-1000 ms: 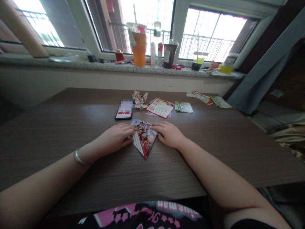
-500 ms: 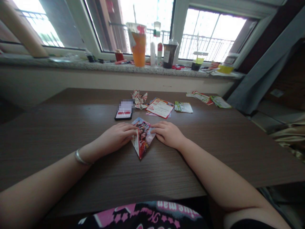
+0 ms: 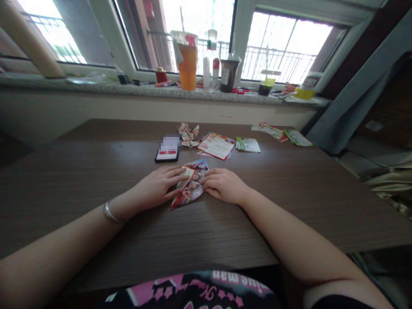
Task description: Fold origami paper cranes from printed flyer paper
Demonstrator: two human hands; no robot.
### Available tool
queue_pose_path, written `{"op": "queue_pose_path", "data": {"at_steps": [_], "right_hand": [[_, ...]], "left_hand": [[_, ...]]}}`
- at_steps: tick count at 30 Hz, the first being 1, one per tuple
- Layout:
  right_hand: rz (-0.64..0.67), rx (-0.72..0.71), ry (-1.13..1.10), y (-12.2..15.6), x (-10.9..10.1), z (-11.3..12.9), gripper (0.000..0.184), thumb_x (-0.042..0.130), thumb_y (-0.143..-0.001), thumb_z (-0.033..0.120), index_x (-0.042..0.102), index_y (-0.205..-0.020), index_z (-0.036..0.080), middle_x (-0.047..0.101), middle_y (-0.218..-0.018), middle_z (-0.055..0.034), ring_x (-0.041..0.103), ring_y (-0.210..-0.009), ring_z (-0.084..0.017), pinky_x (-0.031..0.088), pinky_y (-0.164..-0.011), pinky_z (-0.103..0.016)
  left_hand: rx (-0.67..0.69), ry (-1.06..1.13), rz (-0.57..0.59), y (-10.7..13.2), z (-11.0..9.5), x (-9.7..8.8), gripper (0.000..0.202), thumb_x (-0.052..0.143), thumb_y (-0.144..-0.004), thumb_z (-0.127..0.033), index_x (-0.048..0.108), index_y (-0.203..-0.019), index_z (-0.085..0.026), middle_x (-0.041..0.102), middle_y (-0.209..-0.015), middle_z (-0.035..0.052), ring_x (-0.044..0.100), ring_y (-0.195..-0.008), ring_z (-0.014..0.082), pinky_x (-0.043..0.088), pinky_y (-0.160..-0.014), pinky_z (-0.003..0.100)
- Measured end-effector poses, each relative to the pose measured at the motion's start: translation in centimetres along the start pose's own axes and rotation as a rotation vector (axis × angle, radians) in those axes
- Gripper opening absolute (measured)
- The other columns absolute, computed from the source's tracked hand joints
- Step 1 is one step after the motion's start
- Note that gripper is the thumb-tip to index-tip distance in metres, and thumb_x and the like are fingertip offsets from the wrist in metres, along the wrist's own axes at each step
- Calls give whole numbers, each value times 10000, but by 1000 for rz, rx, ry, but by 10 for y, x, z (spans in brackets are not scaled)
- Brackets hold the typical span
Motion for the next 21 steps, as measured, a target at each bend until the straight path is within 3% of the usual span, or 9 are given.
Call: {"op": "queue_pose_path", "data": {"at_steps": [5, 8, 12, 17, 21], "right_hand": [[39, 19, -38, -2, 0, 7, 156, 540, -885, 190, 692, -913, 211, 731, -1064, -37, 646, -1039, -184, 512, -930, -347], [48, 45, -49, -3, -1, 9, 152, 545, -875, 182, 680, -941, 200, 728, -1057, -55, 651, -1007, -183, 515, -904, -335], [51, 87, -33, -1, -1, 6, 157, 526, -893, 202, 671, -952, 200, 732, -986, -72, 654, -952, -185, 517, -856, -327], [66, 94, 1, 0, 1, 5, 181, 497, -922, 248, 671, -951, 206, 726, -966, -64, 653, -910, -174, 500, -825, -298], [61, 138, 21, 1, 0, 2, 183, 509, -922, 273, 679, -942, 210, 718, -896, -56, 649, -839, -168, 480, -760, -273]], "left_hand": [[26, -24, -4, -6, -6, -1, 194, 498, -941, -271, 669, -1013, -215, 658, -1031, 59, 595, -923, 203, 475, -833, 341], [54, -28, -15, -8, -11, -3, 178, 503, -936, -265, 667, -944, -196, 664, -969, 60, 592, -889, 204, 471, -819, 344], [64, 64, -12, -7, -14, -5, 237, 513, -935, -333, 647, -1075, -195, 655, -1129, 78, 588, -1043, 225, 454, -936, 375], [85, 112, 18, -2, -13, 0, 391, 463, -958, -353, 518, -1325, -228, 544, -1377, 64, 471, -1279, 255, 377, -1073, 420], [84, 95, 27, -1, -13, 2, 405, 479, -950, -351, 510, -1329, -213, 523, -1391, 83, 455, -1290, 265, 379, -1074, 427]]}}
Point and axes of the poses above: each hand's wrist, its own y-axis away from the middle knuckle, its own x-axis out of the palm, z = x × y, the point moved 6 cm from there along -y, towards the middle knuckle
